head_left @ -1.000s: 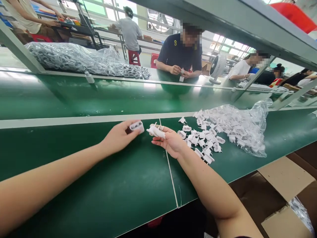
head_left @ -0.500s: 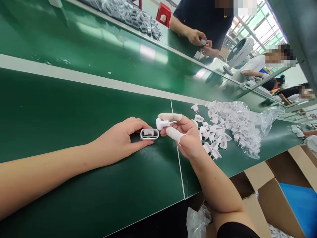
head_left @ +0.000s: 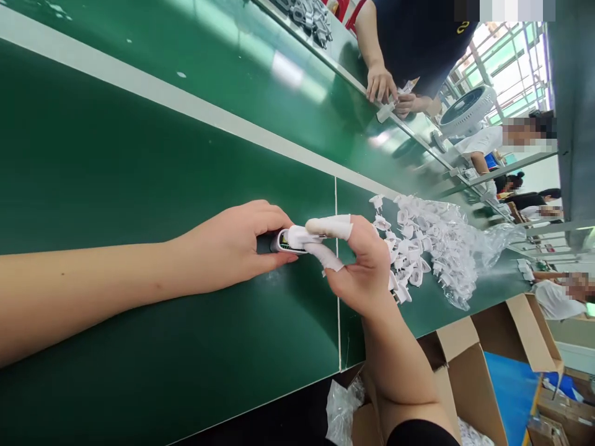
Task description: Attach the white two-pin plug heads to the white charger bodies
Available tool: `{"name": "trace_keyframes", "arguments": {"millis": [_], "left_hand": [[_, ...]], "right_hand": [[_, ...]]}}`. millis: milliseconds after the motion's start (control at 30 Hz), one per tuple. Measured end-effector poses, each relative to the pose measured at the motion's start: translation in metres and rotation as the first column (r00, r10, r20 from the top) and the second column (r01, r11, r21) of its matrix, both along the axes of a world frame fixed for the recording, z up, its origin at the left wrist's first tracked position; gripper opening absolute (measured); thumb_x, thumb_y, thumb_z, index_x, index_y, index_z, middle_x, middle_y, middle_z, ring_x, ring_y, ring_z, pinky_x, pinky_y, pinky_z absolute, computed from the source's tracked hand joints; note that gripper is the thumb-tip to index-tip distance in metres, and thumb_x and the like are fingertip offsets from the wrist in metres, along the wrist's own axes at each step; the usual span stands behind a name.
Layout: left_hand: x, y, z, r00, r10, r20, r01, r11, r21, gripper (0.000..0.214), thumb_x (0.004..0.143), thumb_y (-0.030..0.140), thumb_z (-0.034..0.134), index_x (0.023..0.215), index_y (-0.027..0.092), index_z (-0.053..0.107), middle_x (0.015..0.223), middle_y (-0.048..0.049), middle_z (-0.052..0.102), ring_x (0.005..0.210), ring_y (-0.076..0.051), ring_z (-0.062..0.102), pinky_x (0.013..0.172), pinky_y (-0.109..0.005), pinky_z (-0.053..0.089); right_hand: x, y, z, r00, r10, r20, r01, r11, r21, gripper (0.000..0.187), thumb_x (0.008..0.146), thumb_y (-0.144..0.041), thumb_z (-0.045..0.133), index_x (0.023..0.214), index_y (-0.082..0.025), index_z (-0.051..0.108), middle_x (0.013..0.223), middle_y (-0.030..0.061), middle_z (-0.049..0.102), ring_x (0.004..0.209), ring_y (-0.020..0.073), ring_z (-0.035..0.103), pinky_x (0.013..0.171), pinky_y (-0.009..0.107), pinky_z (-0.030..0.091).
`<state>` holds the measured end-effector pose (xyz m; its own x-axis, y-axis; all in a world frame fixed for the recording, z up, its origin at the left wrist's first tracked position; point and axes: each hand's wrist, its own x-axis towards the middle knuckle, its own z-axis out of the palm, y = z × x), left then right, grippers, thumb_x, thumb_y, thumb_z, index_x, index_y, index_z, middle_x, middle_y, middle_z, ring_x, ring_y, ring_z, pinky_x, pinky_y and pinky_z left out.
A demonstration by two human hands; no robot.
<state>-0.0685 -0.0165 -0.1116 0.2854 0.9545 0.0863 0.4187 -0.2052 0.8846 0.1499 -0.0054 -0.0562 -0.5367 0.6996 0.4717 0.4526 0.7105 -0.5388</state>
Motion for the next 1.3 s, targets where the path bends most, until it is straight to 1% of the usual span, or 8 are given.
{"name": "trace_keyframes", "arguments": {"millis": [133,233,433,667,867,1000,1167,1300], "left_hand": [[0.0,0.0,-0.001,1.0,0.003,-0.01,-0.003,1.0,-0.02,0.035,0.073,0.056,0.067,0.093,0.029,0.077,0.101,-0.0052,0.074,0.1,-0.032,0.065,0.083,-0.04,0.053],[0.0,0.0,-0.002,1.0,0.005,-0.012,-0.006,0.999,-0.035,0.034,0.073,0.056,0.068,0.092,0.03,0.076,0.101,-0.005,0.073,0.102,-0.032,0.065,0.083,-0.04,0.053],[0.0,0.001,0.0,1.0,-0.018,0.002,0.018,1.0,-0.001,0.029,0.077,0.053,0.066,0.091,0.03,0.076,0.1,-0.0032,0.074,0.1,-0.03,0.066,0.084,-0.039,0.053],[0.003,0.001,0.005,0.999,0.009,-0.042,-0.011,0.999,-0.041,0.023,0.074,0.049,0.068,0.083,0.029,0.073,0.096,-0.0029,0.075,0.1,-0.03,0.066,0.081,-0.037,0.051],[0.003,0.001,0.005,0.999,0.0,-0.036,-0.001,1.0,-0.017,0.021,0.077,0.048,0.071,0.084,0.028,0.073,0.094,-0.003,0.073,0.097,-0.03,0.068,0.078,-0.037,0.05],[0.005,0.002,0.011,0.998,0.004,-0.058,-0.007,0.999,-0.045,0.017,0.076,0.042,0.074,0.086,0.028,0.075,0.096,-0.0027,0.074,0.101,-0.031,0.068,0.082,-0.038,0.051],[0.006,0.002,0.015,0.998,0.008,-0.057,-0.012,0.998,-0.062,0.013,0.075,0.037,0.076,0.084,0.028,0.075,0.096,-0.0024,0.074,0.104,-0.032,0.068,0.085,-0.038,0.051],[0.006,0.001,0.014,0.999,0.008,-0.053,-0.01,0.999,-0.04,0.014,0.075,0.037,0.075,0.084,0.027,0.074,0.093,-0.0025,0.074,0.1,-0.032,0.068,0.082,-0.038,0.051]], "right_hand": [[-0.008,0.0,-0.004,0.994,0.052,0.096,-0.06,0.995,0.079,0.019,0.102,-0.018,0.066,0.118,-0.024,0.073,0.104,0.0059,0.077,0.095,0.0181,0.072,0.085,0.035,0.06],[-0.012,0.0,-0.009,0.99,-0.011,0.137,-0.007,0.991,0.131,0.017,0.104,-0.022,0.063,0.117,-0.025,0.074,0.099,0.0053,0.076,0.095,0.0195,0.071,0.085,0.036,0.061],[-0.012,-0.003,-0.013,0.982,-0.075,0.174,0.026,0.963,0.268,0.018,0.102,-0.018,0.062,0.115,-0.024,0.074,0.092,0.0059,0.072,0.086,0.0202,0.068,0.075,0.035,0.057],[-0.015,-0.005,-0.014,0.972,-0.126,0.2,0.063,0.953,0.295,0.02,0.102,-0.017,0.061,0.112,-0.025,0.076,0.088,0.005,0.07,0.082,0.0198,0.065,0.072,0.035,0.055],[-0.015,-0.007,-0.009,0.997,-0.063,0.041,0.049,0.959,0.281,0.022,0.099,-0.011,0.065,0.114,-0.025,0.073,0.09,0.0042,0.074,0.085,0.0191,0.071,0.073,0.034,0.059],[-0.015,-0.009,-0.007,0.996,-0.072,0.058,0.053,0.959,0.279,0.023,0.099,-0.013,0.066,0.115,-0.027,0.075,0.092,0.0042,0.075,0.086,0.0195,0.072,0.074,0.035,0.059],[-0.017,-0.009,-0.008,0.992,-0.067,0.111,0.041,0.973,0.225,0.021,0.1,-0.016,0.065,0.114,-0.028,0.075,0.092,0.0037,0.076,0.089,0.0201,0.073,0.078,0.037,0.06],[-0.017,-0.009,-0.007,0.997,-0.066,0.045,0.058,0.983,0.176,0.022,0.098,-0.012,0.067,0.113,-0.027,0.075,0.096,0.0036,0.077,0.086,0.0185,0.072,0.077,0.035,0.059]]}}
